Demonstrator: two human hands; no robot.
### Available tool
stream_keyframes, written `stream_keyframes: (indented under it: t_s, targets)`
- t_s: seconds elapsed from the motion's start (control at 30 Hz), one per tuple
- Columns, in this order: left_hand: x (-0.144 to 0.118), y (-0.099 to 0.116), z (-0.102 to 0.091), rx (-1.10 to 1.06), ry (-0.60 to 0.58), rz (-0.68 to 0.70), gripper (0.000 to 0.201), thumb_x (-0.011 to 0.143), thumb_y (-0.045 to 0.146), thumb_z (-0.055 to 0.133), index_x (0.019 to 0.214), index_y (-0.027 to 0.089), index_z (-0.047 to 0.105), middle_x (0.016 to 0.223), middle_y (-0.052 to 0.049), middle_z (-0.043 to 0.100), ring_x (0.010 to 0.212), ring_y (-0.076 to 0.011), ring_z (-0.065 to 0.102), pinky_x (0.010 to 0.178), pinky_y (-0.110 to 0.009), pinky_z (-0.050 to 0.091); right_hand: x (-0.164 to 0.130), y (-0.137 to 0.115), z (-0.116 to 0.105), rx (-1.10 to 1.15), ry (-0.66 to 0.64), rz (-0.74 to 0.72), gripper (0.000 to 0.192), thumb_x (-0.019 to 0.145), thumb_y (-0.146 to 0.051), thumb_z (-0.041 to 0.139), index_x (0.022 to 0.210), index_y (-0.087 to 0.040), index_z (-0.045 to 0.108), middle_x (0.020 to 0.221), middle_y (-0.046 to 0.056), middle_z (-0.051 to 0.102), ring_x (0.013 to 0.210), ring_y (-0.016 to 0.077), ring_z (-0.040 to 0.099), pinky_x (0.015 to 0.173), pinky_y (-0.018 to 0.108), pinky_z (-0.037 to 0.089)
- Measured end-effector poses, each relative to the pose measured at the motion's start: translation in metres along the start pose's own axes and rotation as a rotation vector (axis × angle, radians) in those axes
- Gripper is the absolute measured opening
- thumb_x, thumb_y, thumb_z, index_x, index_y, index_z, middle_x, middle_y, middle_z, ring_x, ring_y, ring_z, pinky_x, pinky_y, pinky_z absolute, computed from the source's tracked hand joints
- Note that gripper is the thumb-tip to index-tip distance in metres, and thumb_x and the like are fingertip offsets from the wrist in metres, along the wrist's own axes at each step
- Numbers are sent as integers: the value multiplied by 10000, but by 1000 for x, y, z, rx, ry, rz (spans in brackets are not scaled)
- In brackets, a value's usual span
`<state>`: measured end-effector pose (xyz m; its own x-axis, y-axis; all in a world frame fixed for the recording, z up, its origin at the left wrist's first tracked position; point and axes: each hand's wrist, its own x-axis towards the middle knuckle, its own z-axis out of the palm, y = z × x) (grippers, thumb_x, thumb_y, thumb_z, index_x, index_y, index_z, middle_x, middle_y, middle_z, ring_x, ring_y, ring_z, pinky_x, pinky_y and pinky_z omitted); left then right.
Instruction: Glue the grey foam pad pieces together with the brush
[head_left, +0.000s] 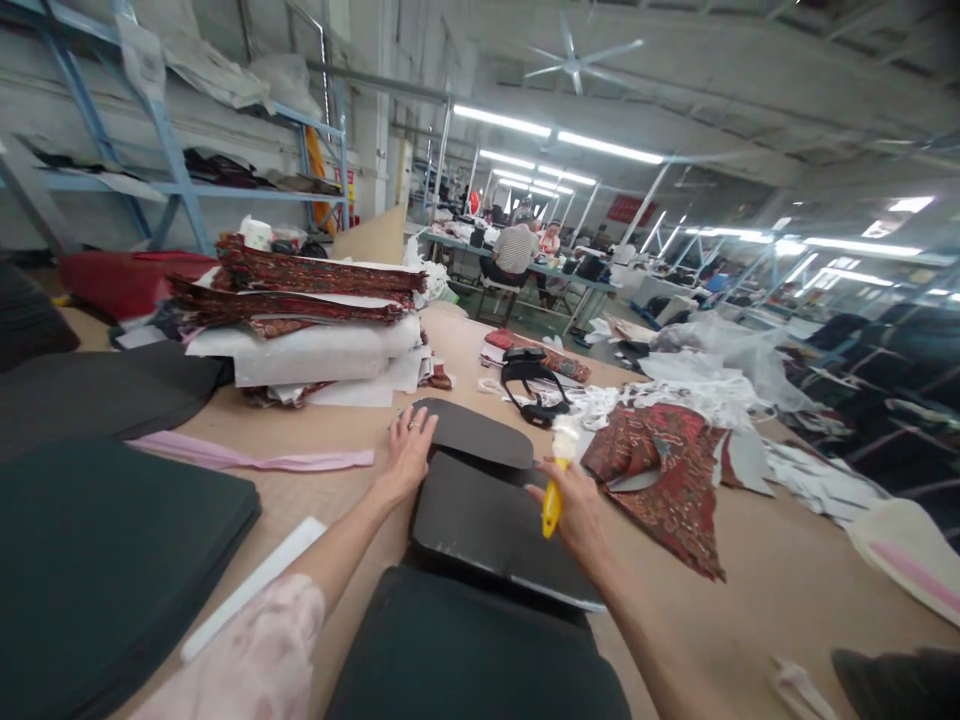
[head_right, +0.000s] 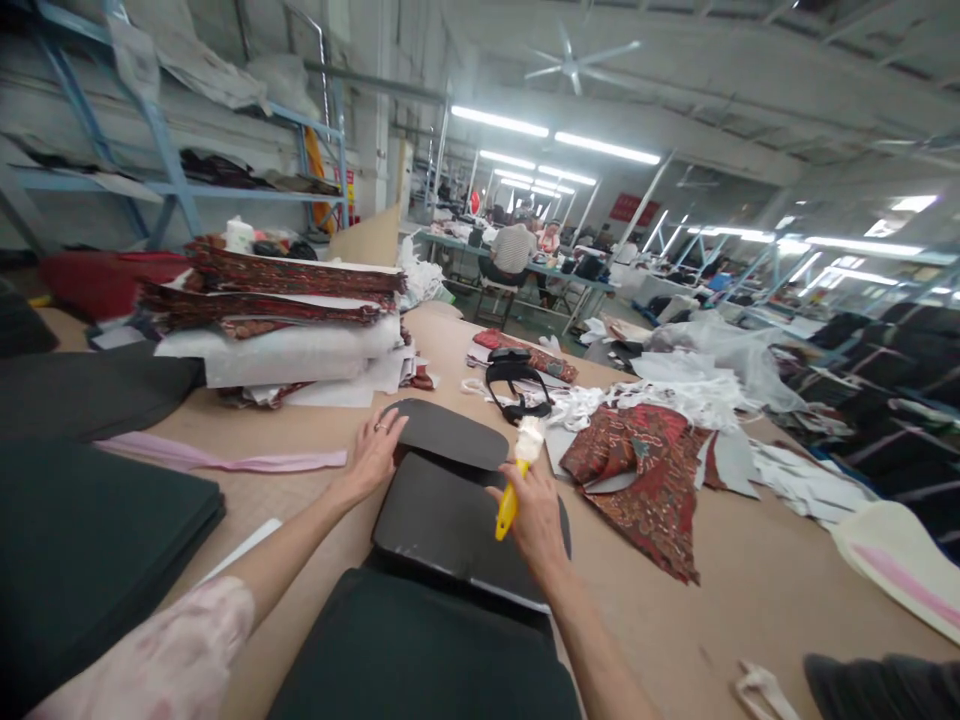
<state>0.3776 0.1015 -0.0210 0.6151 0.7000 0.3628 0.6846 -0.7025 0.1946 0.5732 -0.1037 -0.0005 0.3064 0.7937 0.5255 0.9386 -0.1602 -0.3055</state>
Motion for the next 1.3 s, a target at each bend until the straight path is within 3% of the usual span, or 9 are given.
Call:
stream_keyframes:
  t_s: [0.1,0.2,0.33,0.5,0.67,0.8,1.03,1.2,1.3]
  targets:
    - [12,-14,14,50,4,93,541,625,-12,529,1136,165,538,1350,-131,436,1301,-301,291,1038,-490,252,28,0,32,-219,-99,-196,278,823,-196,531,1096,-208,583,1131,128,597,1124,274,468,863,378,353]
    - [20,-17,17,55,-7,156,277,709,48,518,935,180,609,1253,-99,530,1269,-288,343,1022,-494,270,50,2,54,-268,-222,-193,267,836,-104,461,1020,-217,619,918,91,652,952,226,539,840,350,318]
    - [25,0,-3,37,-8,216,207,817,96,446,849,206,619,1157,-46,597,1210,-243,413,1027,-463,269,48,18,45,-268,-194,-108,289,864,-110,400,981,-208,645,791,80,647,788,206,556,790,338,325]
    - [-14,52,-35,-38,-30,373,212,850,114,429,863,192,626,1170,-38,596,1182,-225,436,1017,-415,294,-26,48,-6,-180,81,-180,313,897,-152,364,1090,-213,603,1086,86,644,964,217,558,923,391,303]
    - [-78,90,-25,-96,-247,482,249,799,26,419,899,135,619,1141,-88,604,1173,-228,456,1003,-371,336,-119,68,-17,-117,-33,-141,305,853,-151,406,1056,-233,618,1119,76,644,992,225,579,904,416,353]
    - [-99,98,-11,-105,-367,404,317,771,-14,379,979,106,587,1125,-130,594,1139,-228,484,985,-365,368,-142,64,-32,-32,-121,-62,307,802,-203,455,1058,-238,622,1127,81,633,1007,247,574,843,409,413]
    - [-106,109,-17,-136,-345,388,459,713,10,434,1149,134,506,1220,-135,523,1192,-256,428,1016,-411,335,-75,8,-102,286,28,406,462,842,-491,436,1192,-214,558,783,41,639,674,173,582,681,308,462]
    - [-118,120,-7,-186,-362,345,397,839,226,446,1229,154,474,1365,-153,411,1300,-330,297,1057,-540,222,-13,-38,-74,960,-90,510,543,798,-573,473,1111,-143,585,614,5,577,492,118,514,507,261,443]
    - [-122,118,1,-176,-414,317,410,839,154,413,1241,193,476,1384,-143,394,1313,-339,273,1039,-601,196,8,-63,-40,1080,-212,434,482,711,-491,640,1048,-148,615,611,-3,585,492,103,509,487,235,432]
